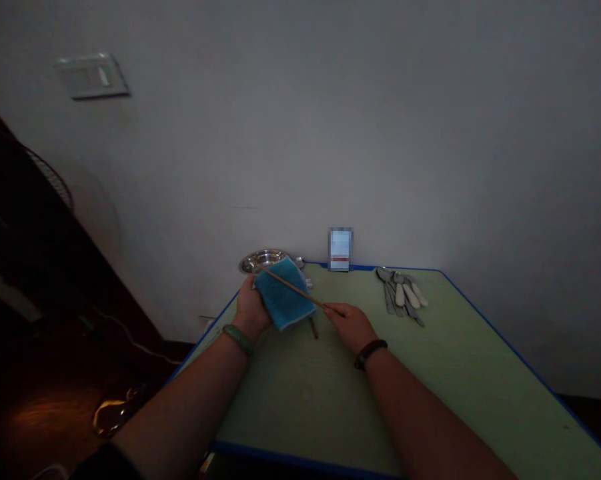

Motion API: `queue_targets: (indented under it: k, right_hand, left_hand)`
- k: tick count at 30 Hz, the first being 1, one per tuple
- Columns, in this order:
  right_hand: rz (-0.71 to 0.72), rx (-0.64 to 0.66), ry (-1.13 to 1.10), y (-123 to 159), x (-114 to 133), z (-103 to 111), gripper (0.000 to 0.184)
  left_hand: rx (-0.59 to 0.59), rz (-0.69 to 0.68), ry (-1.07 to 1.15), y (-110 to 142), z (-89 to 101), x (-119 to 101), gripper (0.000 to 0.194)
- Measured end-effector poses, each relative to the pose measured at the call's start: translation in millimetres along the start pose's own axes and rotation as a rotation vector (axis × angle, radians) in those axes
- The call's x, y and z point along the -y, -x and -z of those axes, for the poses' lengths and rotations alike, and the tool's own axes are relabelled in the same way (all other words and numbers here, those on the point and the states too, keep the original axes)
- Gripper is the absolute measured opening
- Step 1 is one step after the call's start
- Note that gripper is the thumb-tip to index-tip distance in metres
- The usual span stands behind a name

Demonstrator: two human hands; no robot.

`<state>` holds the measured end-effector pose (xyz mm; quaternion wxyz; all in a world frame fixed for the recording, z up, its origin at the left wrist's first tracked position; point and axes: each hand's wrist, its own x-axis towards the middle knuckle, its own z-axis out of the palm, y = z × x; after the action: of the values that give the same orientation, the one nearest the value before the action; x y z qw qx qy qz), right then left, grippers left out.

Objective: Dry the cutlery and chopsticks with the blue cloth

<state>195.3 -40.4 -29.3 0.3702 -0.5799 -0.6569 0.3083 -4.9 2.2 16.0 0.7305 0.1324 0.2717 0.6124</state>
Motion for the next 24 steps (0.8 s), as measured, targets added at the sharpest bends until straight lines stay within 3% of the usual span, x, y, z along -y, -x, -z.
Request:
queue_targets:
  k: [6,12,20,24]
  right_hand:
    - [-0.015,-0.012,-0.007,-0.7,-4.9,-2.3,0.039]
    - [-0.036,-0.038,0.022,1.7,-1.1,-1.4,0.037]
    - [-0.007,-0.025,0.143,3.4,-4.0,8.0,0.03]
    - [-0.024,-0.03,0.177,1.7,-9.0,8.4,0.031]
  left_hand:
    - [0.172,-0.012,0.048,0.9,0.6,-4.0,0.064]
    - [0.223,-0.055,0.07,1.7,2.0,-7.8,0.071]
    - [0.025,-0.165,0.066,3.3,4.5,-15.5,0.074]
    - [0.043,-0.186,0.07,-4.4,15.5,-17.1,0.069]
